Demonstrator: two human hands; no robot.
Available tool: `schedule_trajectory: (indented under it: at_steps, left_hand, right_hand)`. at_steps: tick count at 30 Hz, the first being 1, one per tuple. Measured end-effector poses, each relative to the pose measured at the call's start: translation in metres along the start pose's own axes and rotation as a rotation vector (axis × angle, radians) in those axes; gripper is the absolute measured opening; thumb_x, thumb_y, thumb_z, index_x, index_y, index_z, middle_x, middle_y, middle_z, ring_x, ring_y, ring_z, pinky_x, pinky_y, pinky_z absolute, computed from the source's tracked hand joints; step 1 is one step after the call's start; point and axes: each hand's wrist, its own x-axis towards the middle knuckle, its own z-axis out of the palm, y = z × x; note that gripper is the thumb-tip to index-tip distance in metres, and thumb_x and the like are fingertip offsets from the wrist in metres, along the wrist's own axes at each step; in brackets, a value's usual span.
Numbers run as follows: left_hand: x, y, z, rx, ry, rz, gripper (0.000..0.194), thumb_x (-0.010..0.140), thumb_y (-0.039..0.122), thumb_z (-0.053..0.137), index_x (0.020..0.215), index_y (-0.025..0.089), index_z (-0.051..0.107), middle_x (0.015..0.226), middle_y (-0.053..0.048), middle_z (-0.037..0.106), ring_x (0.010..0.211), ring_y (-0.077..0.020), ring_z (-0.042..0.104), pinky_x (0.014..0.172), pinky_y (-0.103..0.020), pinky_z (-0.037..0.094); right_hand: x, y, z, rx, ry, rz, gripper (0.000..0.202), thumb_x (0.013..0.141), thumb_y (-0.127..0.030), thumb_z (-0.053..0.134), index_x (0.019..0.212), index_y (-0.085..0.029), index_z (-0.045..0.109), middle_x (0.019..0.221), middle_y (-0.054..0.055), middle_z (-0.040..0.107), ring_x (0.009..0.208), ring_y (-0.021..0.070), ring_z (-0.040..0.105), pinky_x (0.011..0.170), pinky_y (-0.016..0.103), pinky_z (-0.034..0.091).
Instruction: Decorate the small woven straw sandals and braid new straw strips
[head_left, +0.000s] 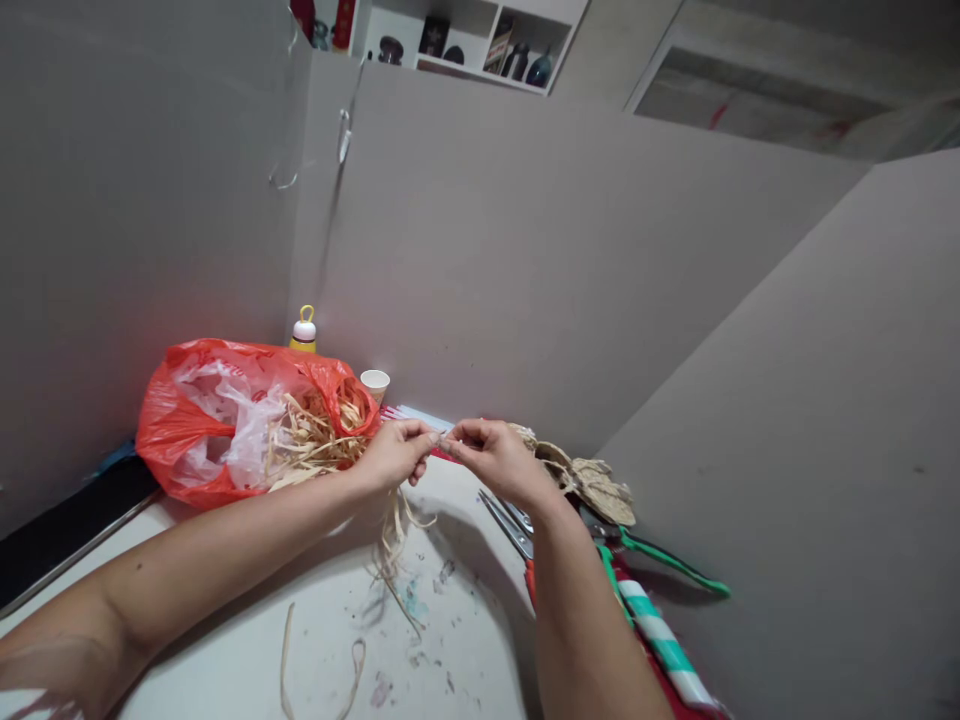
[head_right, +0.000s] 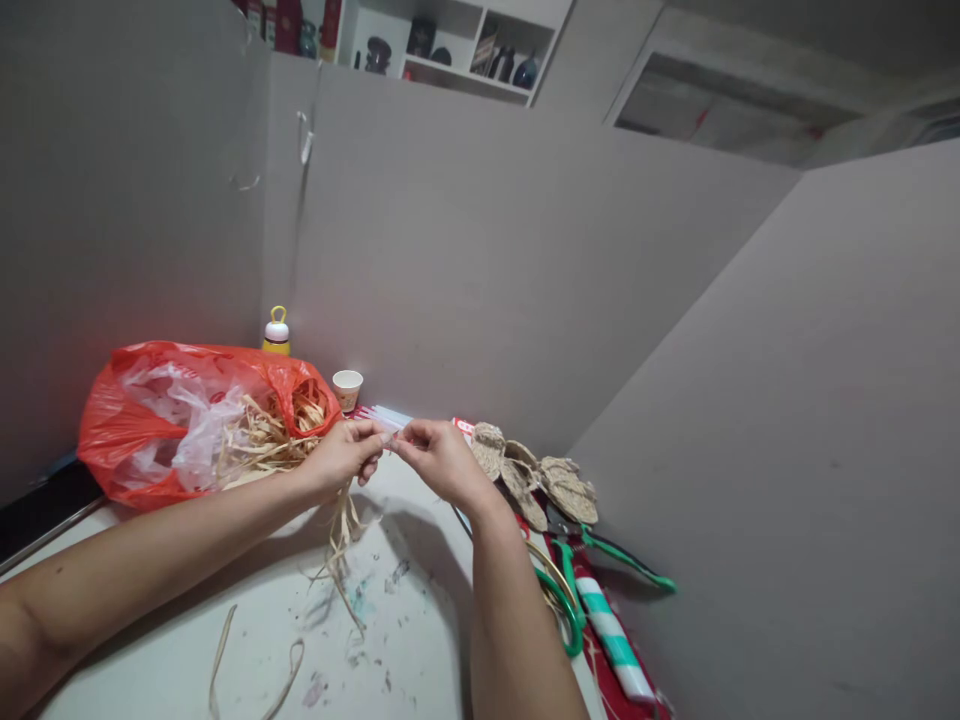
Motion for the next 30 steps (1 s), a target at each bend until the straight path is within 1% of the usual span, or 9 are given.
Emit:
schedule_trajectory:
  at_steps: [4,9,15,18,21,23,26,28,30]
  left_hand:
    - [0.002,0.003,-0.006,0.048,0.022,0.032,0.026,0.075,0.039,0.062,0.070,0.015,0.056,0.042,0.011,0.034,0.036,-0.0031,0.025,0.039,-0.018,0.019]
    - [0.002,0.005,-0.009,0.131,-0.010,0.043,0.027,0.074,0.040,0.063,0.068,0.015,0.059,0.045,0.010,0.035,0.041,-0.0044,0.024,0.044,-0.021,0.017]
    - [-0.002,0.012,-0.007,0.210,-0.151,0.024,0.022,0.072,0.036,0.064,0.072,0.014,0.068,0.044,0.009,0.033,0.042,-0.0058,0.024,0.045,-0.022,0.017]
    - [-0.006,0.017,-0.007,0.219,-0.268,-0.007,0.023,0.073,0.036,0.063,0.076,0.014,0.068,0.045,0.010,0.030,0.042,-0.0058,0.022,0.044,-0.022,0.015]
    - [-0.008,0.023,-0.008,0.121,-0.396,-0.045,0.029,0.075,0.041,0.062,0.081,0.014,0.067,0.048,0.009,0.029,0.042,-0.0057,0.020,0.043,-0.022,0.013]
    - [-0.008,0.026,-0.009,0.033,-0.433,-0.063,0.032,0.074,0.044,0.064,0.082,0.013,0.066,0.049,0.009,0.028,0.043,-0.0052,0.020,0.044,-0.022,0.013]
    - [-0.007,0.027,-0.009,-0.038,-0.411,-0.053,0.035,0.071,0.047,0.066,0.079,0.013,0.063,0.049,0.010,0.027,0.042,-0.0045,0.020,0.044,-0.021,0.012]
    - [-0.006,0.026,-0.008,-0.022,-0.324,0.005,0.034,0.071,0.048,0.065,0.076,0.014,0.061,0.047,0.010,0.027,0.042,-0.0048,0.021,0.044,-0.021,0.014]
    - [-0.005,0.024,-0.008,0.054,-0.185,0.106,0.030,0.075,0.045,0.061,0.074,0.015,0.059,0.047,0.009,0.030,0.043,-0.0057,0.023,0.045,-0.021,0.017]
  right_hand:
    - [-0.001,0.006,-0.008,-0.009,-0.003,0.014,0.030,0.074,-0.043,0.060,0.062,-0.015,0.060,0.053,-0.004,0.043,0.050,0.0093,0.034,0.047,0.023,0.026]
    - [-0.004,0.011,-0.017,-0.009,0.003,0.005,0.027,0.078,-0.039,0.057,0.066,-0.016,0.061,0.056,-0.001,0.049,0.053,0.0107,0.039,0.048,0.023,0.030]
    - [-0.005,0.006,-0.016,0.009,0.030,-0.021,0.026,0.079,-0.038,0.056,0.066,-0.016,0.061,0.055,-0.002,0.046,0.052,0.0104,0.037,0.049,0.024,0.029]
    - [-0.004,0.008,-0.016,0.026,0.018,-0.023,0.026,0.079,-0.039,0.057,0.067,-0.016,0.061,0.056,-0.002,0.047,0.052,0.0102,0.037,0.050,0.025,0.029]
    - [-0.003,0.013,-0.016,0.059,-0.002,-0.018,0.029,0.078,-0.042,0.057,0.067,-0.016,0.060,0.057,-0.003,0.048,0.053,0.0102,0.039,0.051,0.024,0.031]
    - [-0.002,0.015,-0.015,0.082,-0.013,-0.017,0.031,0.078,-0.045,0.057,0.067,-0.016,0.060,0.057,-0.003,0.049,0.052,0.0099,0.039,0.051,0.024,0.032]
    - [-0.001,0.015,-0.013,0.086,-0.022,-0.020,0.034,0.079,-0.048,0.054,0.066,-0.017,0.058,0.055,-0.004,0.047,0.050,0.0093,0.037,0.048,0.023,0.030]
    - [-0.001,0.013,-0.010,0.063,-0.030,-0.030,0.035,0.081,-0.047,0.052,0.064,-0.017,0.058,0.054,-0.004,0.046,0.050,0.0093,0.036,0.048,0.023,0.030]
    - [0.000,0.010,-0.008,0.026,-0.035,-0.046,0.034,0.083,-0.045,0.049,0.064,-0.017,0.057,0.054,-0.004,0.045,0.050,0.0095,0.036,0.049,0.023,0.030]
